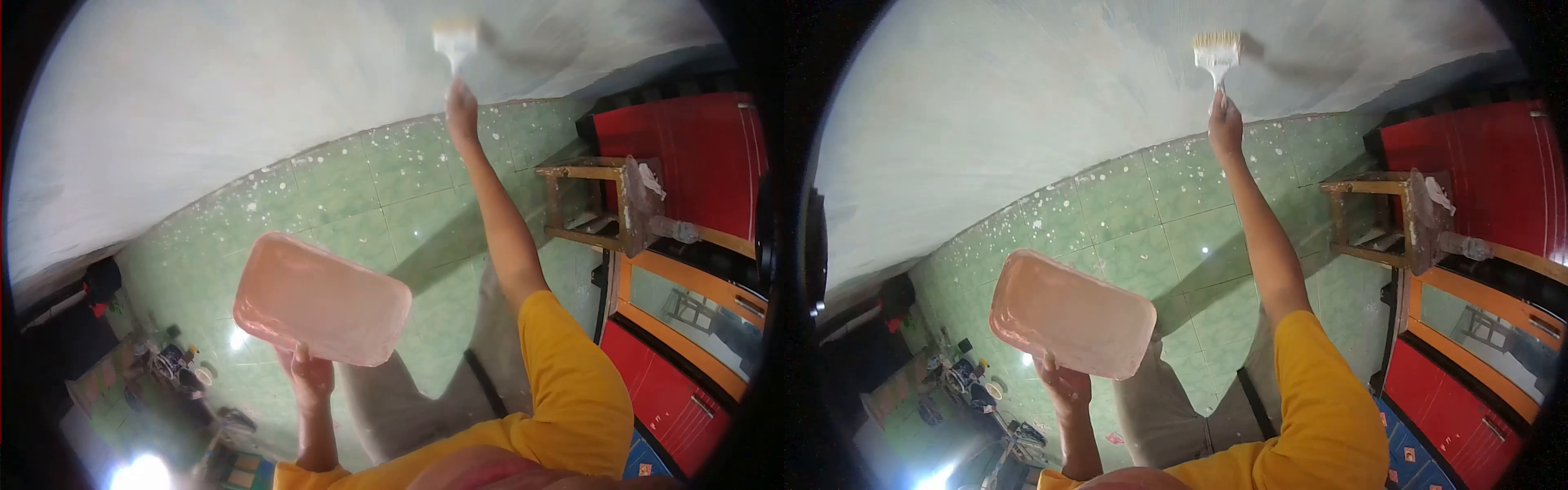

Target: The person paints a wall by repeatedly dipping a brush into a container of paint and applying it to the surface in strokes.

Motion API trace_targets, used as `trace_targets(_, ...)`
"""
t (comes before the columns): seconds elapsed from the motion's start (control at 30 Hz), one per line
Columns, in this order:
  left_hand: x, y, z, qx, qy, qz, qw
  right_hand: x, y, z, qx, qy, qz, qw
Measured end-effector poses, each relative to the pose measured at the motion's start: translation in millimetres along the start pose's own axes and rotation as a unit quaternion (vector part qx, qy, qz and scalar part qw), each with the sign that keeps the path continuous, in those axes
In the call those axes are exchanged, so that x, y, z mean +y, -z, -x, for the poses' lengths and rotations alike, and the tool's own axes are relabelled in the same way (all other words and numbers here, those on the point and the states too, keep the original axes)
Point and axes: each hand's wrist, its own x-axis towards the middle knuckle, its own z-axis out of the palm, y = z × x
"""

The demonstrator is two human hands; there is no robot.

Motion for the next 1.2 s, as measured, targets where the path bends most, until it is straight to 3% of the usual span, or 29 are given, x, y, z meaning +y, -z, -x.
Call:
trace_targets(0.1,-26.2,8.4,-16.5,0.015,-0.015,-0.021,1.000,119.8,-20.7,4.2,-0.026,-0.054,0.066,0.996)
trace_targets(0.17,-39.2,2.5,-24.7,0.076,0.025,0.007,0.997,164.5,-26.5,16.1,-0.065,-0.158,0.084,0.982)
trace_targets(0.3,-91.1,34.4,-39.8,0.094,-0.024,-0.181,0.979,303.9,-47.2,14.9,-0.104,-0.254,0.144,0.951)
trace_targets(0.37,-92.5,26.0,-47.0,0.102,-0.022,-0.178,0.979,334.0,-42.2,21.3,-0.112,-0.138,0.204,0.963)
trace_targets(0.4,-92.5,21.3,-49.5,0.102,-0.023,-0.173,0.979,321.5,-35.5,21.2,-0.114,-0.159,0.187,0.963)
trace_targets(0.43,-90.3,16.8,-51.1,0.097,-0.034,-0.165,0.981,306.6,-28.5,21.2,-0.116,-0.180,0.171,0.962)
trace_targets(0.5,-71.4,0.4,-51.8,0.067,-0.046,-0.118,0.990,212.9,-4.2,32.5,-0.115,-0.373,0.034,0.920)
trace_targets(0.57,-40.0,-22.3,-48.7,0.031,-0.038,-0.051,0.997,171.9,27.5,45.9,-0.155,-0.257,0.082,0.950)
trace_targets(0.67,13.4,-58.6,-39.3,0.031,0.009,0.016,0.999,52.3,94.6,76.1,-0.163,-0.232,0.011,0.959)
trace_targets(0.9,125.0,-132.7,12.8,-0.073,-0.012,0.022,0.997,-279.5,251.6,141.0,-0.081,-0.171,-0.161,0.969)
trace_targets(1.03,155.0,-161.1,49.5,-0.061,0.000,0.008,0.998,-379.2,313.3,168.9,0.009,-0.072,-0.234,0.969)
trace_targets(1.13,174.7,-186.7,66.8,-0.077,-0.045,-0.008,0.996,-447.6,339.4,175.2,0.079,0.019,-0.249,0.965)
trace_targets(1.2,185.5,-203.3,81.1,-0.069,-0.073,0.005,0.995,-479.5,351.9,184.0,0.070,0.061,-0.240,0.966)
